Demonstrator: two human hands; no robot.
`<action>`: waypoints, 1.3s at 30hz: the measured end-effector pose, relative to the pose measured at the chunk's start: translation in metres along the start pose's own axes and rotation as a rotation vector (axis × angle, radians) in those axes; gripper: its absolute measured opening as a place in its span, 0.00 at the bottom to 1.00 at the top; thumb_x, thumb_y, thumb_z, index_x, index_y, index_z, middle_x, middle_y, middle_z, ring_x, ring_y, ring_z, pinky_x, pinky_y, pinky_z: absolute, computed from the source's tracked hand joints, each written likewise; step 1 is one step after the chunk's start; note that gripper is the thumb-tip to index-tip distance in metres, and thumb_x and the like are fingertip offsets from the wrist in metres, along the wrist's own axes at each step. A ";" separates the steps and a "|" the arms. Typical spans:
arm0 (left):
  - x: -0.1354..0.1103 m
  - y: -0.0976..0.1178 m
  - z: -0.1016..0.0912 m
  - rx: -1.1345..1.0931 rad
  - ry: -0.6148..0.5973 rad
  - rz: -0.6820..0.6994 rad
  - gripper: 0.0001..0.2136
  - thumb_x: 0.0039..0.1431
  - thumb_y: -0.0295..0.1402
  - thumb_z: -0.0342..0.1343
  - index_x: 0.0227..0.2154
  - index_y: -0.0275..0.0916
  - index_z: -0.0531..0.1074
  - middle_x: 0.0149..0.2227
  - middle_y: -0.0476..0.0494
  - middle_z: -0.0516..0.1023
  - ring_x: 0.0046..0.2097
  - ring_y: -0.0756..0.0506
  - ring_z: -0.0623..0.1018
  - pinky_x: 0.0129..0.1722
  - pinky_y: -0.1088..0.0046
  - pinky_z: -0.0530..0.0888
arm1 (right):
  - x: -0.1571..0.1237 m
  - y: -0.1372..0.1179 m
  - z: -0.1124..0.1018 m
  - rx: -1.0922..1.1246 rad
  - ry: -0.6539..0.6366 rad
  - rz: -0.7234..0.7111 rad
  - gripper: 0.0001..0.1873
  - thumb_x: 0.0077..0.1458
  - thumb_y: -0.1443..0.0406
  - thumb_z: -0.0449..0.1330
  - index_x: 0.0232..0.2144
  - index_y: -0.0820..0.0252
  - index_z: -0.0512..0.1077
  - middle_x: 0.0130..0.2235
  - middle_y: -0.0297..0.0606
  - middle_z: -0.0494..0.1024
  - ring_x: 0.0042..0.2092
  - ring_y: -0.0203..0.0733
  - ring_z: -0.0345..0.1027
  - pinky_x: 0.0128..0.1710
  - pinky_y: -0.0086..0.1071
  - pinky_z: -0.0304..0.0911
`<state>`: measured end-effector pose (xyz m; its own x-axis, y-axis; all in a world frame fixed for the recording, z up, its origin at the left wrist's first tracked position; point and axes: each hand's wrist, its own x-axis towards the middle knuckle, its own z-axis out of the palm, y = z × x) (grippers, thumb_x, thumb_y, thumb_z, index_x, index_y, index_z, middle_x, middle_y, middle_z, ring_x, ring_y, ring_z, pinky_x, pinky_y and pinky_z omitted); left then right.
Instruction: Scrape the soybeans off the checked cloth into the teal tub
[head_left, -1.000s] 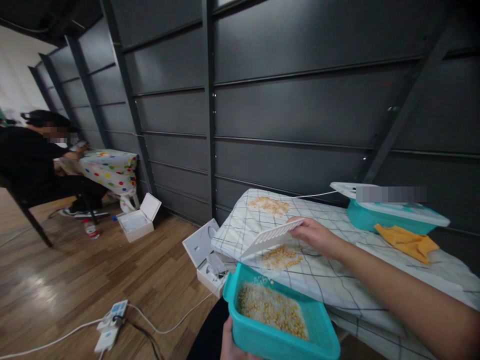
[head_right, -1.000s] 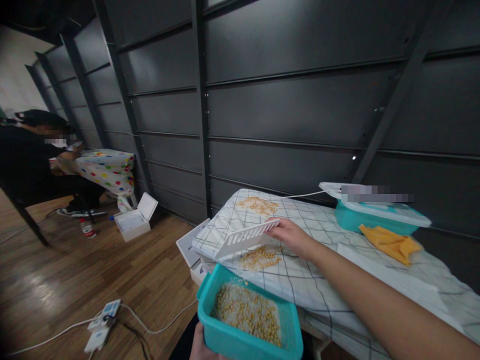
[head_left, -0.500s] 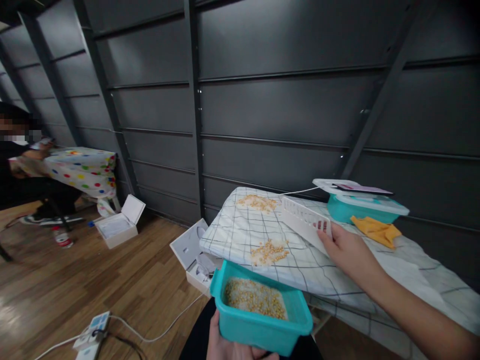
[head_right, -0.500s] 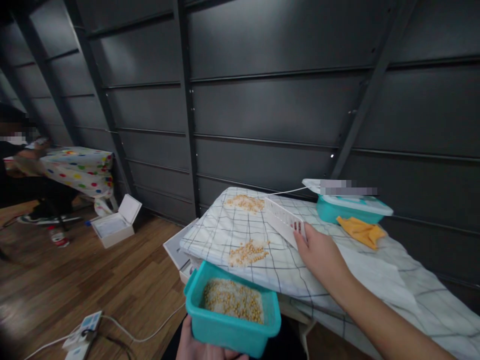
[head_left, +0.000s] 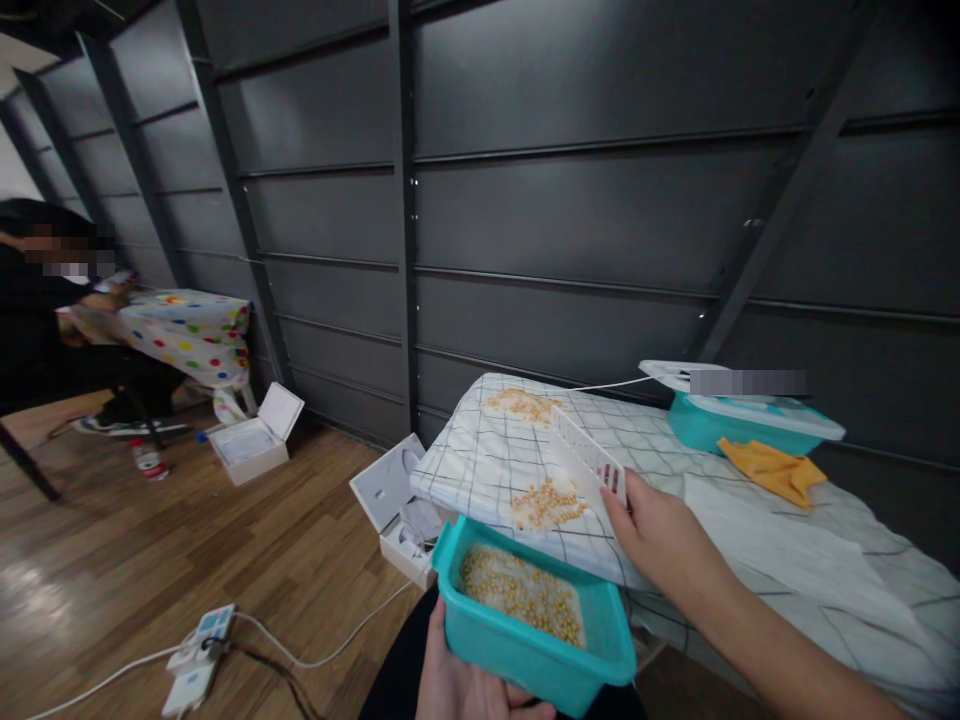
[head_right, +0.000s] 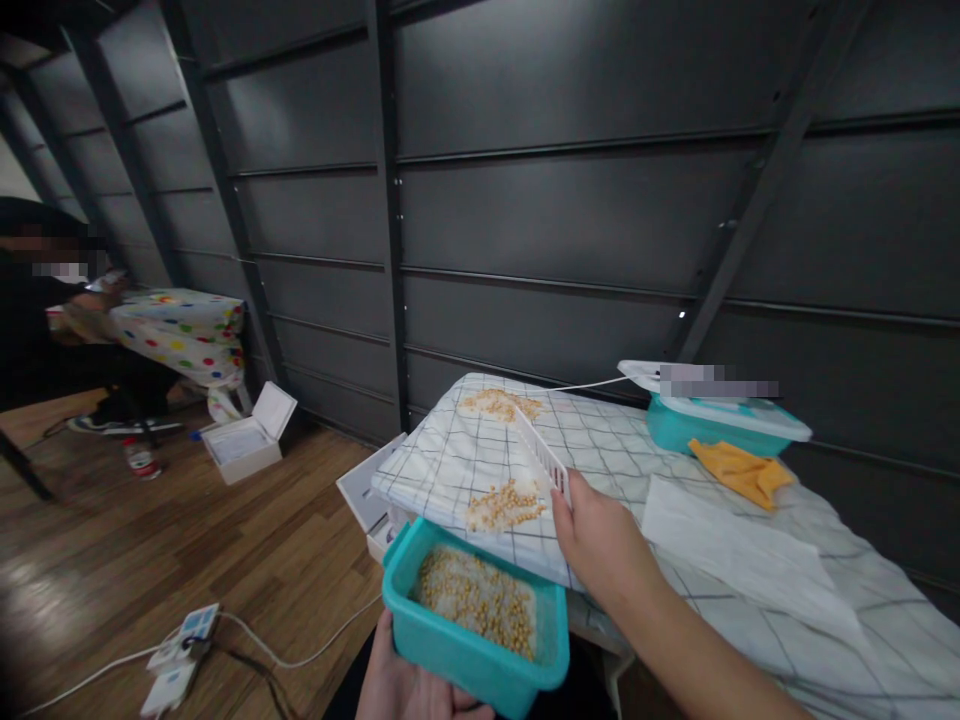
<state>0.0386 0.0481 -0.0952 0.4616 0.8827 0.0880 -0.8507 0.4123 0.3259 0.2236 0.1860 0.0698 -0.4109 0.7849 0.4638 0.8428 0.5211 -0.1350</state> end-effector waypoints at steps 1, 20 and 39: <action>0.000 0.000 -0.001 -0.024 0.044 0.007 0.47 0.45 0.67 0.38 0.59 0.35 0.60 0.57 0.31 0.69 0.54 0.32 0.72 0.54 0.53 0.59 | -0.001 -0.001 0.002 0.004 0.007 -0.005 0.14 0.60 0.62 0.44 0.34 0.62 0.68 0.24 0.42 0.76 0.26 0.47 0.71 0.24 0.32 0.54; -0.005 0.000 0.004 -0.088 0.041 -0.002 0.52 0.42 0.70 0.34 0.60 0.31 0.56 0.54 0.31 0.72 0.51 0.35 0.74 0.53 0.57 0.61 | -0.020 -0.026 -0.002 0.187 0.079 -0.121 0.16 0.60 0.61 0.45 0.32 0.61 0.71 0.22 0.37 0.75 0.21 0.42 0.68 0.22 0.32 0.56; -0.004 0.005 0.008 -0.078 0.114 0.027 0.49 0.42 0.69 0.39 0.57 0.32 0.61 0.51 0.30 0.75 0.50 0.34 0.75 0.52 0.58 0.62 | -0.033 -0.042 -0.004 0.224 0.160 -0.251 0.16 0.62 0.62 0.46 0.32 0.61 0.72 0.23 0.37 0.76 0.22 0.41 0.71 0.21 0.30 0.59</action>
<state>0.0348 0.0448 -0.0869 0.4105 0.9118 -0.0134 -0.8815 0.4005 0.2502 0.2033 0.1368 0.0640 -0.5207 0.5701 0.6355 0.6184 0.7651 -0.1796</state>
